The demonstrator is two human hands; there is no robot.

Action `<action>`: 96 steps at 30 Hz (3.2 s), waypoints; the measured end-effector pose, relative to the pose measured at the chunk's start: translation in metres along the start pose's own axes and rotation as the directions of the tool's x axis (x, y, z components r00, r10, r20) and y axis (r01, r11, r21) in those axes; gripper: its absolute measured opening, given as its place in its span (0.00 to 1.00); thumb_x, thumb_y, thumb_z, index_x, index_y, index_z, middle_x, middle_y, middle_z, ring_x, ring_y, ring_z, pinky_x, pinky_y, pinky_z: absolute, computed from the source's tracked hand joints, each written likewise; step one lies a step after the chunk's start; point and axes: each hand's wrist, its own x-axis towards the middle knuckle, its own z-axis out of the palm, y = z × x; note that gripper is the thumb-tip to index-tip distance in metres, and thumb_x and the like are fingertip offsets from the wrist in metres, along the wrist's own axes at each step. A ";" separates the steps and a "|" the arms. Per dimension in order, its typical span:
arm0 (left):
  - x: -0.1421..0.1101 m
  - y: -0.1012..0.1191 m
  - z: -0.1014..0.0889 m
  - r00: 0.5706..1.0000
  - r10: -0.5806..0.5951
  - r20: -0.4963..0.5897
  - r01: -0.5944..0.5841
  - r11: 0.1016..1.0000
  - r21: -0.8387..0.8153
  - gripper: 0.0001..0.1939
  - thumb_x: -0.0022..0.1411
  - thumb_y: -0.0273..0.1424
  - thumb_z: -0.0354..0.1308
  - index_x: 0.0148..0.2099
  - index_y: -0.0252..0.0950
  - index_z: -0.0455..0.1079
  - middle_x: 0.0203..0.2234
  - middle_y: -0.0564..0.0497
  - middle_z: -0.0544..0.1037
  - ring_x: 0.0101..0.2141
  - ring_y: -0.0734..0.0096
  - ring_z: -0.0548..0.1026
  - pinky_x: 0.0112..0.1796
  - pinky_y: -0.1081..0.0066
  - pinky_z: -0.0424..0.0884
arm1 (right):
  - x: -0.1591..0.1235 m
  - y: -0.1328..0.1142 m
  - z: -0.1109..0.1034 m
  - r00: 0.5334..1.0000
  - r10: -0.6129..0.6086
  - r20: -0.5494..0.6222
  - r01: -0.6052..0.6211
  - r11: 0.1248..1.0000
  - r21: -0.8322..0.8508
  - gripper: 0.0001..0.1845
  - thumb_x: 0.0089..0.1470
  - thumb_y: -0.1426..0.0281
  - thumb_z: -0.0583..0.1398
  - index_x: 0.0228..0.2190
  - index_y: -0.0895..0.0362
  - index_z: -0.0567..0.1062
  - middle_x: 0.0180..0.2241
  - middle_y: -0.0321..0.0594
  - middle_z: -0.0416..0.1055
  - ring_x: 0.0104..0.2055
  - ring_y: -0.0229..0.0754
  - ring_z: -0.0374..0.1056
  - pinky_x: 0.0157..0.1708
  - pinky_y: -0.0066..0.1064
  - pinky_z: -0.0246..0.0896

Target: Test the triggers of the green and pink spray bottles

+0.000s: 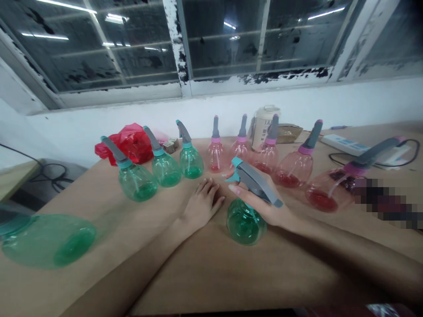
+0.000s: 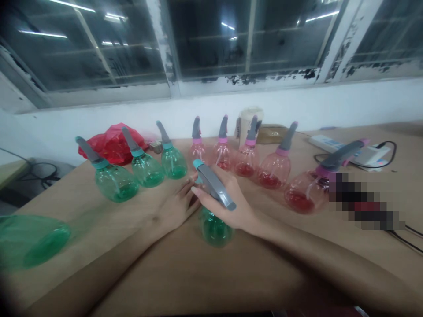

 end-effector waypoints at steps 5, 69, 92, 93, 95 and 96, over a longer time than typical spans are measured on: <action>-0.001 0.001 -0.001 1.000 -0.017 0.015 0.017 1.000 -0.002 0.21 0.68 0.38 0.43 0.57 0.31 0.61 0.59 0.38 0.63 0.61 0.56 0.57 0.59 0.54 0.57 | 0.003 -0.006 -0.002 1.000 -0.020 -0.001 0.020 0.999 -0.037 0.05 0.54 0.67 0.59 0.35 0.53 0.69 0.25 0.30 0.65 0.24 0.34 0.61 0.24 0.30 0.56; -0.256 -0.027 -0.054 0.851 -0.399 -0.342 0.437 0.898 0.042 0.17 0.66 0.32 0.47 0.56 0.40 0.64 0.57 0.47 0.68 0.56 0.57 0.66 0.50 0.54 0.66 | 0.135 -0.026 0.299 0.960 -0.274 -0.060 0.276 0.961 0.027 0.21 0.52 0.57 0.60 0.43 0.56 0.68 0.40 0.46 0.73 0.43 0.46 0.69 0.48 0.40 0.63; -0.252 -0.023 -0.061 0.855 -0.425 -0.298 0.450 0.893 0.018 0.16 0.66 0.34 0.49 0.55 0.41 0.64 0.57 0.47 0.68 0.57 0.57 0.64 0.52 0.52 0.66 | 0.168 -0.040 0.210 0.996 0.064 0.056 -0.010 0.740 -0.672 0.18 0.56 0.62 0.55 0.34 0.64 0.77 0.29 0.48 0.72 0.35 0.50 0.69 0.34 0.39 0.59; -0.250 -0.021 -0.061 0.859 -0.433 -0.274 0.448 0.894 -0.005 0.17 0.66 0.35 0.49 0.56 0.41 0.63 0.58 0.47 0.67 0.58 0.57 0.63 0.53 0.52 0.65 | 0.164 -0.043 0.207 0.996 0.058 0.060 -0.003 0.742 -0.670 0.17 0.56 0.63 0.55 0.34 0.64 0.77 0.28 0.49 0.72 0.35 0.50 0.69 0.34 0.39 0.59; -0.245 -0.016 -0.061 0.857 -0.464 -0.223 0.461 0.885 -0.071 0.20 0.66 0.37 0.49 0.58 0.41 0.59 0.58 0.46 0.65 0.59 0.57 0.61 0.55 0.52 0.64 | 0.153 -0.049 0.196 0.995 0.043 0.084 0.026 0.733 -0.680 0.16 0.56 0.65 0.55 0.34 0.64 0.78 0.28 0.49 0.72 0.34 0.50 0.69 0.33 0.39 0.58; -0.242 -0.014 -0.060 0.849 -0.489 -0.201 0.476 0.873 -0.110 0.22 0.66 0.38 0.49 0.60 0.41 0.56 0.59 0.46 0.64 0.60 0.57 0.60 0.56 0.52 0.63 | 0.145 -0.052 0.188 0.994 0.035 0.101 0.044 0.723 -0.690 0.15 0.56 0.65 0.56 0.34 0.64 0.78 0.27 0.50 0.72 0.34 0.50 0.69 0.32 0.38 0.58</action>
